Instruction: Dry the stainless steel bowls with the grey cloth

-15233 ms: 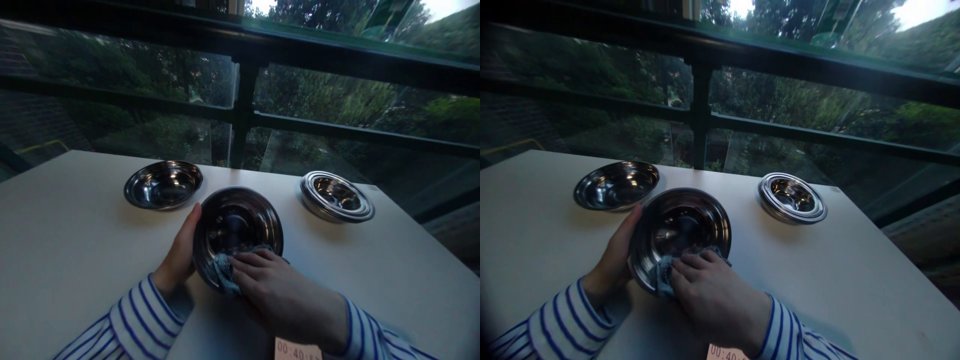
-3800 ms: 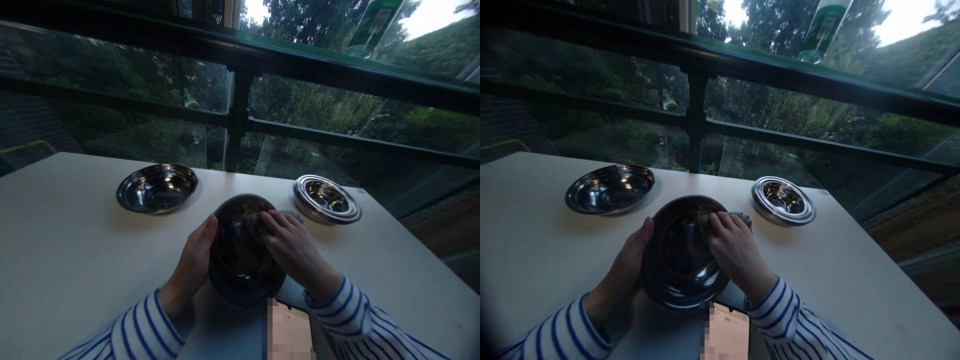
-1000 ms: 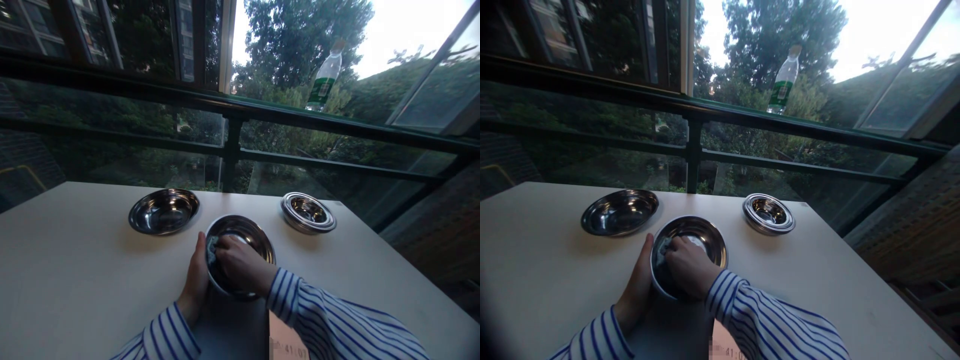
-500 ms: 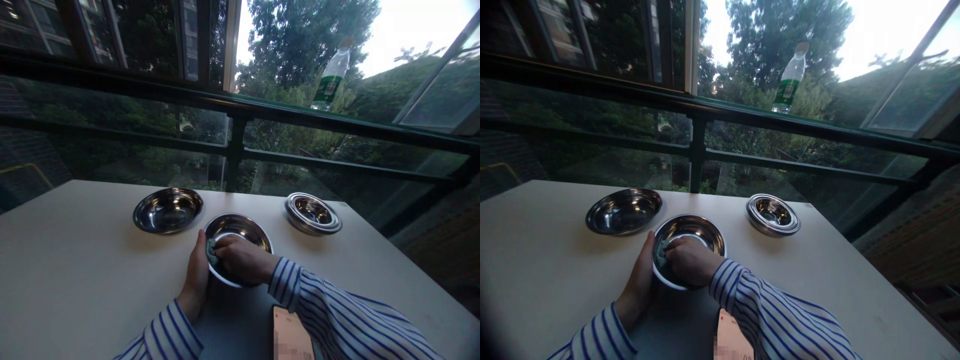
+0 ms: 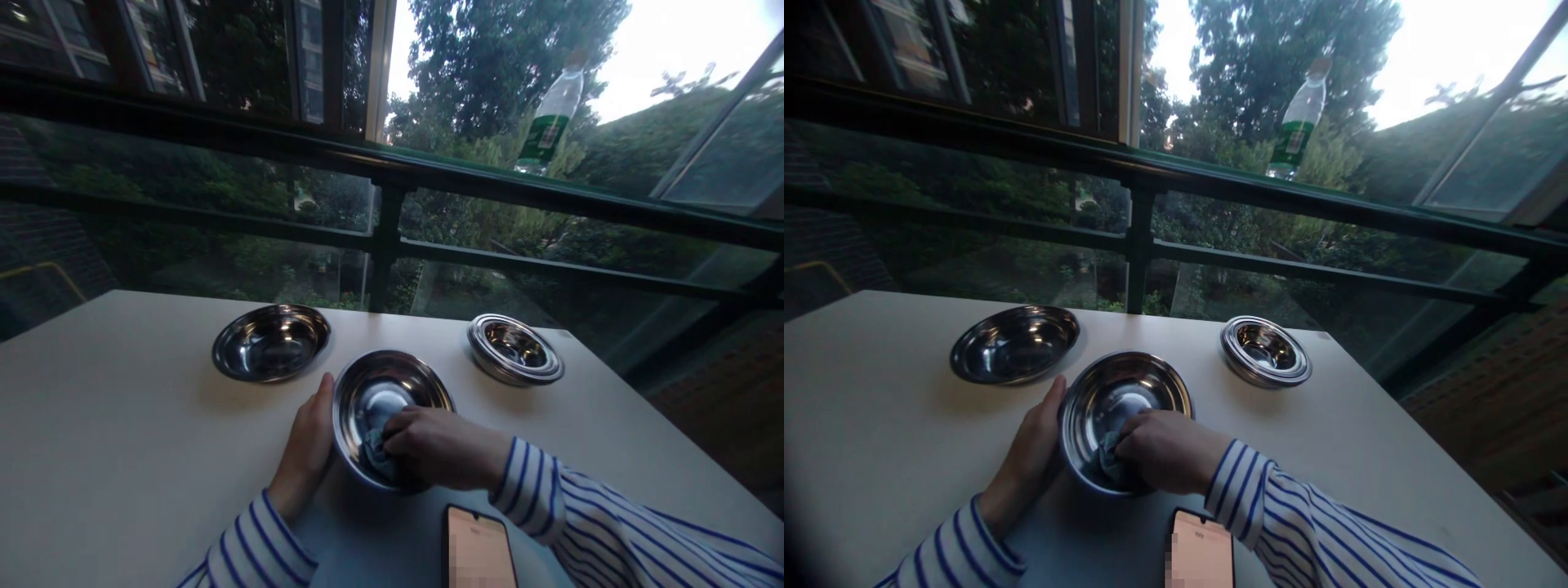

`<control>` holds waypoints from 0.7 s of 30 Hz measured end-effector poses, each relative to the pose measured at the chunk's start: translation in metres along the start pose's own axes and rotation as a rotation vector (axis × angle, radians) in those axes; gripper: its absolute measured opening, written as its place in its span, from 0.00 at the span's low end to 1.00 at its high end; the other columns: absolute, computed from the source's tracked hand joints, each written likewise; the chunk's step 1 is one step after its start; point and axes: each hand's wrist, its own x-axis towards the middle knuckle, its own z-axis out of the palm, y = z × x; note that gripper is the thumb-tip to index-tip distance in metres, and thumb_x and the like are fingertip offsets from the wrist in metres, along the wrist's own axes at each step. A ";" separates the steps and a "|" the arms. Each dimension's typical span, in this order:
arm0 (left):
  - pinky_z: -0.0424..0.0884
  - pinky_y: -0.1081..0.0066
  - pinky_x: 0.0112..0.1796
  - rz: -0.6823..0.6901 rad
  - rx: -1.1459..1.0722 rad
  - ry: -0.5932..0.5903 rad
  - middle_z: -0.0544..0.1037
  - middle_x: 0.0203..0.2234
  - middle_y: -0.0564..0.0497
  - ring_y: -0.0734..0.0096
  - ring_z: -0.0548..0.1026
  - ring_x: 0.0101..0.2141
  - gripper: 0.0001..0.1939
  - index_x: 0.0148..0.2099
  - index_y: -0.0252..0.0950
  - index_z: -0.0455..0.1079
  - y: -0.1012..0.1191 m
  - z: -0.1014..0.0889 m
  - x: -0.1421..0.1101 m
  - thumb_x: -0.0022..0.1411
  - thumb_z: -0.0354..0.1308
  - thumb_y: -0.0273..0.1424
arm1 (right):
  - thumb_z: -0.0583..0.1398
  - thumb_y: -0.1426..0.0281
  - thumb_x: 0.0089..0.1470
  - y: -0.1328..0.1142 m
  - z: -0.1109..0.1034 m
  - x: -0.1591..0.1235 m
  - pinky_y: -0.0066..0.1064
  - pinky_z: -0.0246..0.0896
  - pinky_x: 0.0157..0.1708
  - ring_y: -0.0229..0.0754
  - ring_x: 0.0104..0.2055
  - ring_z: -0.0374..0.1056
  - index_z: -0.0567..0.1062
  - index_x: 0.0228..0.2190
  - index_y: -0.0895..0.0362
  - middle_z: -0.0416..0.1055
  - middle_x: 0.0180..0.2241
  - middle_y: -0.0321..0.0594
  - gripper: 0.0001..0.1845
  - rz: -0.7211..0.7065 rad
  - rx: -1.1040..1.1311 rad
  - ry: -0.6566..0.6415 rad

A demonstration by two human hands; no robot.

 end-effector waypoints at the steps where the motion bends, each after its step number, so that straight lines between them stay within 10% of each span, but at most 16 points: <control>1: 0.65 0.67 0.29 0.000 0.035 -0.001 0.75 0.17 0.48 0.63 0.70 0.22 0.27 0.22 0.34 0.70 0.000 -0.001 0.001 0.51 0.50 0.53 | 0.54 0.78 0.52 -0.001 0.002 0.002 0.27 0.59 0.38 0.39 0.39 0.65 0.74 0.35 0.59 0.71 0.38 0.42 0.11 0.001 -0.016 0.005; 21: 0.61 0.72 0.24 0.113 0.193 0.118 0.71 0.15 0.51 0.66 0.67 0.21 0.23 0.20 0.35 0.68 0.005 0.010 -0.003 0.55 0.50 0.47 | 0.52 0.74 0.53 0.022 0.006 0.047 0.32 0.59 0.35 0.44 0.38 0.65 0.75 0.35 0.61 0.69 0.36 0.49 0.12 0.279 -0.265 0.064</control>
